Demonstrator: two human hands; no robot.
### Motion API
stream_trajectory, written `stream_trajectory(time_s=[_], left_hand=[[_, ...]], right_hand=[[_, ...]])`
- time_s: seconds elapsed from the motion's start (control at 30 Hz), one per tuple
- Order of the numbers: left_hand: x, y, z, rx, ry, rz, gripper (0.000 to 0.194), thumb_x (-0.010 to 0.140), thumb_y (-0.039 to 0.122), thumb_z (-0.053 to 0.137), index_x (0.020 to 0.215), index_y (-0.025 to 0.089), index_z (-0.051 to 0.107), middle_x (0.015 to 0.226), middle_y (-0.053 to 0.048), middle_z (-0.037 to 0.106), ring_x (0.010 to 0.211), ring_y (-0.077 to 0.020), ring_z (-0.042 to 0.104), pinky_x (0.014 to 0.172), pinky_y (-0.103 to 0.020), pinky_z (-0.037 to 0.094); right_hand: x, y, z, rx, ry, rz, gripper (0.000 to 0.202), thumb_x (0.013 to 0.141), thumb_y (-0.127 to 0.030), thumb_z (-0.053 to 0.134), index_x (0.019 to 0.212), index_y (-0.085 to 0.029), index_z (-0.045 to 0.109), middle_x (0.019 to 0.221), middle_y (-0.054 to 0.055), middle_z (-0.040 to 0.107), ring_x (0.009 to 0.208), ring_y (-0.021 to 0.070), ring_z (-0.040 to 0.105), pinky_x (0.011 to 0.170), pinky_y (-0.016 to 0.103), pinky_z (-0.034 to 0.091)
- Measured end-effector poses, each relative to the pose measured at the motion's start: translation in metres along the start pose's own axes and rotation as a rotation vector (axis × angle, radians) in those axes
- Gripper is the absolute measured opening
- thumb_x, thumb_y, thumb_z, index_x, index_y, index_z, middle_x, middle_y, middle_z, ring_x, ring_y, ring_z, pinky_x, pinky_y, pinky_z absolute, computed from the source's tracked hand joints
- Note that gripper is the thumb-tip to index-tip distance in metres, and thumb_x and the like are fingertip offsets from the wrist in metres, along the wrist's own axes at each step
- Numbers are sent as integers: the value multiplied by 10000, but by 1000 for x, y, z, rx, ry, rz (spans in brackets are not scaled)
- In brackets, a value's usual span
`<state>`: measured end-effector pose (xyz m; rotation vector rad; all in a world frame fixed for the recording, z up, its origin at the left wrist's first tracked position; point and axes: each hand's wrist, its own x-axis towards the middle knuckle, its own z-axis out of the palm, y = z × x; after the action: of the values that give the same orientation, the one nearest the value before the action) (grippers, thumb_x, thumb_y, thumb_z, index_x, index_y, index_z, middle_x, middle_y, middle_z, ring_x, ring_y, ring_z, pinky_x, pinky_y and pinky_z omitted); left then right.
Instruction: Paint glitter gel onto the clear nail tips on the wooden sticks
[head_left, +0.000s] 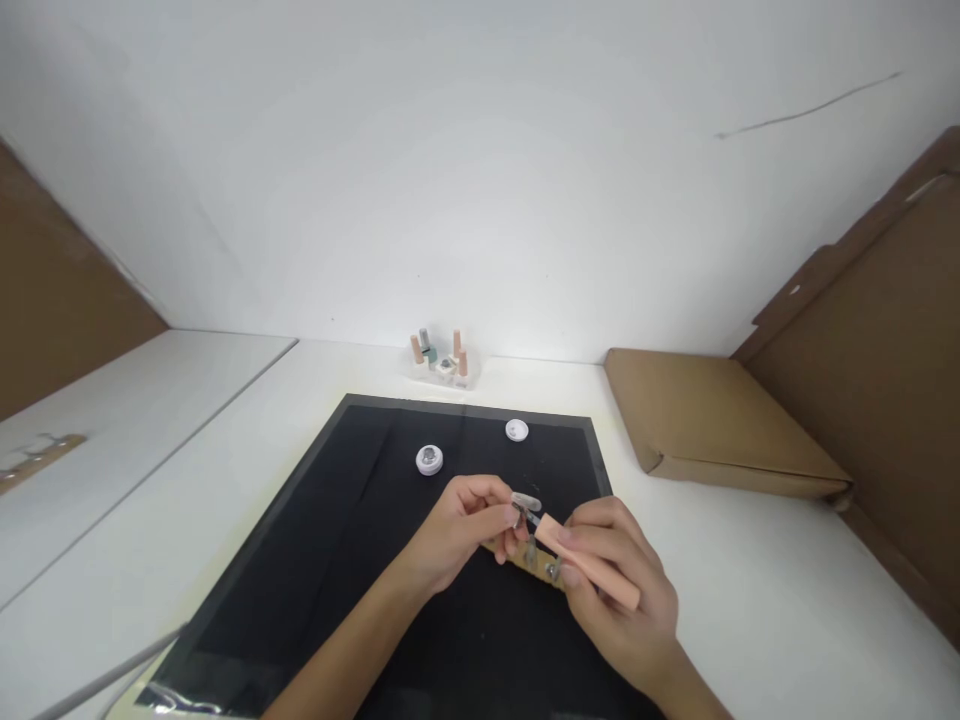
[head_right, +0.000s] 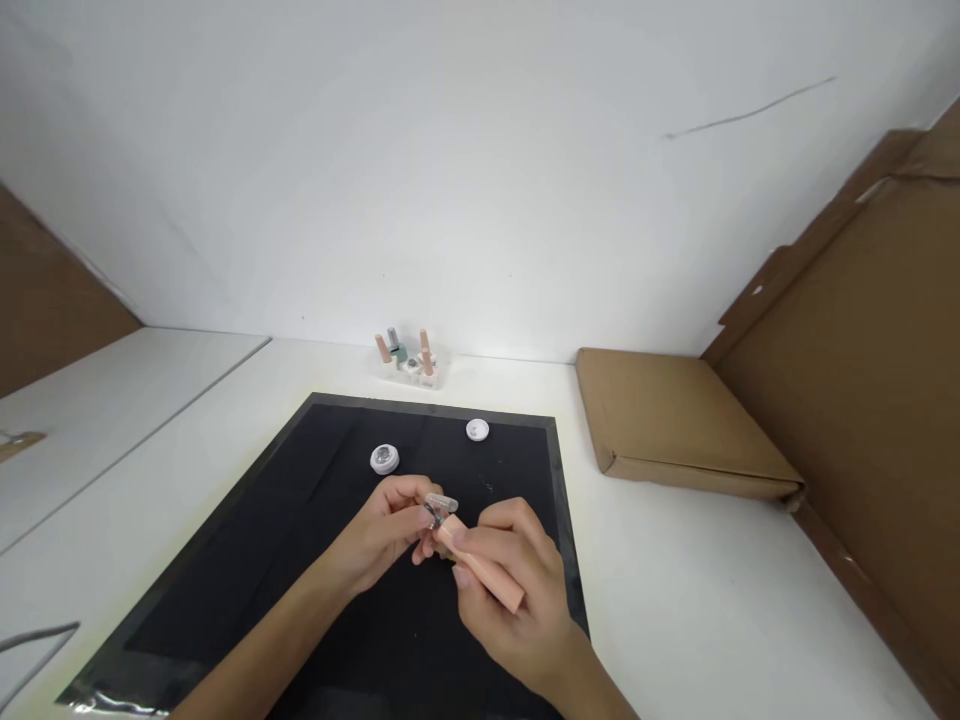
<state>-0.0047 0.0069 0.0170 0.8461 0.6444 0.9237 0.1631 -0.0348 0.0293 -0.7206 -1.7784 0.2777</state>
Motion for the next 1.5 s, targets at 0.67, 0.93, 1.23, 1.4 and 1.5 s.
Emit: stream_trajectory(time_s=[0.67,0.93,1.23,1.4,1.5], left_hand=[[0,0,1,0,4,-48,323,590,386,831,609,110,666,501,-12,647,389,-57,528,366,-139,374],[1,-2,1,-2,8,-46,345,570,394,842,587,109,646,510,-6,643,400,-55,538,371,-134,388],[2,-2,0,2,16,-51,338,577,383,840,592,111,639,518,-4,641,401,-56,537,372,-136,383],[2,-3,1,4,-4,-44,331,593,378,831,585,113,632,526,-6,639,416,-58,536,379,-143,381],[1,-2,1,-3,5,-56,339,584,381,835,585,116,623,526,-9,643,407,-60,529,374,-149,368]], right_hand=[[-1,1,-2,-68,54,-10,258,773,-42,517,951,-211,597,744,26,523,623,161,542,490,273,478],[0,1,-3,-52,12,12,272,787,-47,535,993,-209,606,786,31,542,637,154,562,520,275,490],[1,1,-5,-41,30,24,239,799,-62,524,974,-213,585,774,31,545,632,161,562,510,282,496],[2,0,-5,-20,-12,25,241,799,-55,525,970,-211,590,762,28,557,620,156,567,508,275,490],[2,-1,-6,9,10,27,225,792,-57,521,939,-215,586,724,19,555,603,161,557,498,280,482]])
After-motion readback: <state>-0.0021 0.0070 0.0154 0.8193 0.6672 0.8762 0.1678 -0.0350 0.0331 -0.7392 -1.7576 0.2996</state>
